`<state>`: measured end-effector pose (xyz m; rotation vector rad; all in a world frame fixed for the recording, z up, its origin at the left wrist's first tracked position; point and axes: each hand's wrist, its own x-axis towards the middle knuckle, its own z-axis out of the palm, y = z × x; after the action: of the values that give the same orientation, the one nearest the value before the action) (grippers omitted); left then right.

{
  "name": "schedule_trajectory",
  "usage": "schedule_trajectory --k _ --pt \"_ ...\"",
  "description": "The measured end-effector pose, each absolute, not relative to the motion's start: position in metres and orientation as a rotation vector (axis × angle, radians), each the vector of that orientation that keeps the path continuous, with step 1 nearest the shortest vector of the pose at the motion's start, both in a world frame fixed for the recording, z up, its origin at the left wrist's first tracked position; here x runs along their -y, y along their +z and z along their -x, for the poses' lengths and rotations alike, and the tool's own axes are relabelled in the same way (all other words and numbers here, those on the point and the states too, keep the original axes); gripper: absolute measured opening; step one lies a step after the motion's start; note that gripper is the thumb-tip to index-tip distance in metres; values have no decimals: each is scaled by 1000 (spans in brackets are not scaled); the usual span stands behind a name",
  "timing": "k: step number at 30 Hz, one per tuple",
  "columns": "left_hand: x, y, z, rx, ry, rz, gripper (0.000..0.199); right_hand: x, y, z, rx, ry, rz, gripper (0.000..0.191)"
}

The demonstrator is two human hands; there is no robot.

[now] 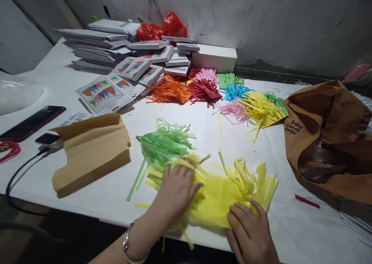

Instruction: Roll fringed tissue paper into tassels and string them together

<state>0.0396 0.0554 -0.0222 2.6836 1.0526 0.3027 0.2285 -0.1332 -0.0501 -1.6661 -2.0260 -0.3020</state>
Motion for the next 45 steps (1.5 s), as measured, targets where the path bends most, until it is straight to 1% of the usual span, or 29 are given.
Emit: schedule_trajectory --k 2,3,4,6,8,10,11,13,16,19,20,22,24,25,27,30,32,36,38,42,45 --pt "-65 -20 -30 -1273 457 -2664 40 133 -50 -229 2024 -299 1667 19" --pt "-66 -17 -27 -1278 547 -2675 40 133 -50 -229 2027 -302 1663 19" --pt "-63 -13 -24 -1189 620 -2710 41 132 -49 -229 2029 -303 1661 17" --pt "-51 -7 -24 -769 612 -2792 47 132 -48 -228 2034 -306 1671 18" --pt "-34 -8 -31 -339 432 -2791 52 130 -47 -226 2041 -315 1712 34" --pt "-19 -15 -39 -177 293 -2740 50 130 -49 -223 1988 -349 1840 45" --pt "-15 -20 -42 -195 267 -2718 47 131 -51 -223 1925 -381 1943 47" --pt "-10 -28 -46 -252 275 -2692 45 136 -58 -230 1742 -511 2166 43" --pt "-12 -34 -46 -290 308 -2670 43 155 -63 -258 1472 -700 2381 39" --pt "-14 -31 -42 -289 337 -2658 39 179 -52 -290 1236 -603 2542 35" --pt "-14 -30 -42 -284 340 -2660 37 184 -45 -295 1148 -609 2575 34" --pt "-15 -28 -42 -271 342 -2670 36 185 -29 -293 1032 -727 2531 33" --pt "-14 -28 -43 -275 334 -2683 35 173 -18 -274 1194 -762 2306 37" --pt "-14 -29 -43 -275 327 -2690 35 164 -14 -261 1437 -683 2127 39" --pt "-14 -29 -43 -266 305 -2703 35 143 -14 -235 1819 -437 1816 34" --pt "-13 -29 -40 -254 303 -2709 38 121 -21 -212 1925 -240 1644 24" --pt "-13 -26 -35 -260 338 -2692 38 116 -26 -209 1884 -165 1625 25" --pt "-17 -14 -31 -331 412 -2569 29 122 -31 -220 1851 -132 1692 21" --pt "-22 -5 -33 -391 388 -2495 28 123 -31 -225 1848 -102 1715 20" --pt "-39 12 -46 -449 160 -2486 24 118 -21 -235 1766 204 1795 17" --pt "-49 15 -55 -515 -25 -2555 22 111 -10 -243 1756 431 1864 15"
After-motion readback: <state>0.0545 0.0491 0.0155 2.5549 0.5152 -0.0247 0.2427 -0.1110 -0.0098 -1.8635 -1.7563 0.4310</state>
